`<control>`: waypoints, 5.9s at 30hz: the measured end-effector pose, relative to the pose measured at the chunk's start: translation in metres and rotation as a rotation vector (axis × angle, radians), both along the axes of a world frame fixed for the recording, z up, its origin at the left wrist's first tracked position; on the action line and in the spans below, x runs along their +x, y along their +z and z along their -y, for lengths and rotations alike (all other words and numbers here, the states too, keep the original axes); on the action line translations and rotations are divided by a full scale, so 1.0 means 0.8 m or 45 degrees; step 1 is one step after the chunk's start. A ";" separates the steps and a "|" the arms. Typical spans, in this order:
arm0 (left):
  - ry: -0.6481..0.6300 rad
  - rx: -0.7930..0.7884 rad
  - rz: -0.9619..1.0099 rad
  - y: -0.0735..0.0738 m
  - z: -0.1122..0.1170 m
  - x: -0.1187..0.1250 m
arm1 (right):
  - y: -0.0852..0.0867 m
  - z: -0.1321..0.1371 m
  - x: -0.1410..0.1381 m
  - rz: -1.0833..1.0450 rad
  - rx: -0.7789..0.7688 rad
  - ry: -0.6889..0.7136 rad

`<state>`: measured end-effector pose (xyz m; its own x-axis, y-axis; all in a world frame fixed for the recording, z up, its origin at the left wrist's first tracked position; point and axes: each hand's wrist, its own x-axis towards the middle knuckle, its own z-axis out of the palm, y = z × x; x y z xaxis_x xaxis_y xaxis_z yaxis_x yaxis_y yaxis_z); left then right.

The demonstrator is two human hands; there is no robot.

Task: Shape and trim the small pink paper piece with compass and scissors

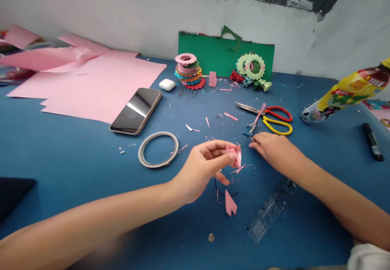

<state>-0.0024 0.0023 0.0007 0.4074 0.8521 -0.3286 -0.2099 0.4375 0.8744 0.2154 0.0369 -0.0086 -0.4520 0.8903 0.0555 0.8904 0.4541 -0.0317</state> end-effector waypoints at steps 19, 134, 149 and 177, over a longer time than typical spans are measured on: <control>-0.104 0.109 -0.104 -0.001 0.008 0.001 | 0.034 0.058 -0.026 -0.464 0.390 0.484; 0.001 0.620 -0.300 -0.051 -0.061 -0.023 | -0.054 0.030 -0.060 -1.621 -1.109 0.244; -0.021 0.613 -0.358 -0.052 -0.060 -0.022 | -0.062 -0.002 -0.054 -2.183 -0.789 -0.096; -0.094 0.878 -0.396 -0.062 -0.055 -0.021 | -0.063 0.003 -0.057 -1.993 -0.718 -0.018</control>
